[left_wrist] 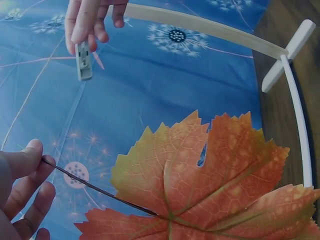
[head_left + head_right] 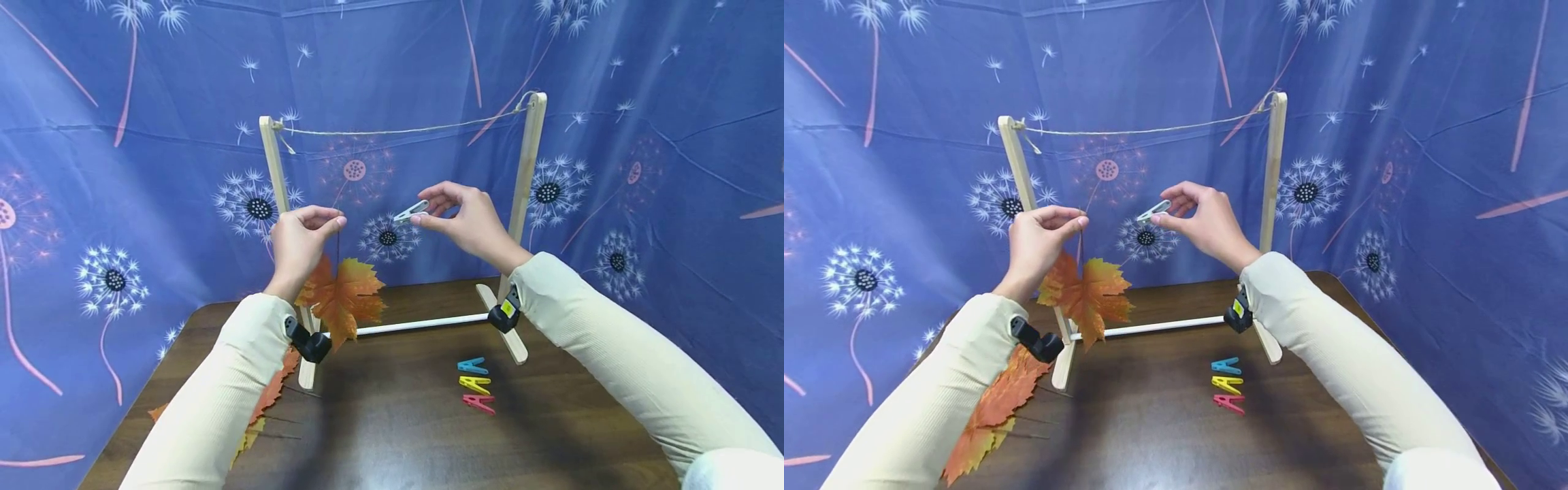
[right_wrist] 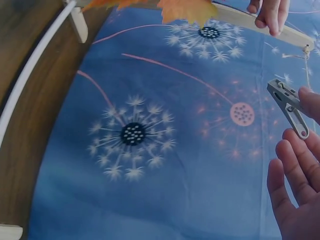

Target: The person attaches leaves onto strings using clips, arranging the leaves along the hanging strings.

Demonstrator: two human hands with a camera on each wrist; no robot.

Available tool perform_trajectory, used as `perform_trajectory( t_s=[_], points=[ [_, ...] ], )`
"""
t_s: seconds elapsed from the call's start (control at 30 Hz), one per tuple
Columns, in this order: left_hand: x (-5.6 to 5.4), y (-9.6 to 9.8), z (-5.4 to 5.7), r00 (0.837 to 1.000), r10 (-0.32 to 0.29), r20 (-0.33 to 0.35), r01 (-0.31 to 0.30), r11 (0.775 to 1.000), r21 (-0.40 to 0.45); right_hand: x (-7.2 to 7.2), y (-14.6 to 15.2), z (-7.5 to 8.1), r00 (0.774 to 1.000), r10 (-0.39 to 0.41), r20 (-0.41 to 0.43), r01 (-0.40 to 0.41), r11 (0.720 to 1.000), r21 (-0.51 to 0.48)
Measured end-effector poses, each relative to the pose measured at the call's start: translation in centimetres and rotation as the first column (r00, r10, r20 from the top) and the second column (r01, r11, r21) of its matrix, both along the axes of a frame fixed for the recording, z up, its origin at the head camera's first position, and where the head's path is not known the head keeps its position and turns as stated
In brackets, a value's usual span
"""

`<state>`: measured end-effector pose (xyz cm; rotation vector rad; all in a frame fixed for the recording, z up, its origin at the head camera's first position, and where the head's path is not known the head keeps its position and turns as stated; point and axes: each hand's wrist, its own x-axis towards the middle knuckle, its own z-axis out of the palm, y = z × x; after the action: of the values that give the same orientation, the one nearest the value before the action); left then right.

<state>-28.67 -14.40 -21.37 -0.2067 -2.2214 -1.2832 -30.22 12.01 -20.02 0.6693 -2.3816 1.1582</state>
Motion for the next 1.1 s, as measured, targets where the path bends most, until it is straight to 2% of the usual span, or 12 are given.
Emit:
perform_trajectory(
  t_s=[0.2,0.37,0.67,0.97,1.1],
  points=[
    [-0.8,0.8,1.1,1.000,0.007,-0.012,-0.006,0.999,0.040,-0.7,-0.9,1.8,1.000,0.007,-0.018,-0.008,1.000,-0.030],
    [-1.5,1.2,2.0,1.000,0.009,-0.021,-0.008,0.997,0.071,-1.3,-1.6,3.9,0.999,0.008,-0.034,-0.009,0.999,-0.040],
    [-3.2,1.6,3.5,0.995,0.088,-0.043,-0.085,0.994,0.065,-3.2,-3.5,7.7,0.996,-0.001,-0.092,-0.006,0.997,-0.075],
    [-4.9,2.1,5.1,0.987,0.144,-0.073,-0.140,0.988,0.067,-4.8,-6.3,9.9,0.993,0.024,-0.116,-0.034,0.996,-0.086],
    [-5.4,2.4,5.8,0.983,0.176,-0.054,-0.172,0.982,0.073,-5.4,-7.3,10.6,0.994,0.010,-0.105,-0.019,0.996,-0.084]
  ],
)
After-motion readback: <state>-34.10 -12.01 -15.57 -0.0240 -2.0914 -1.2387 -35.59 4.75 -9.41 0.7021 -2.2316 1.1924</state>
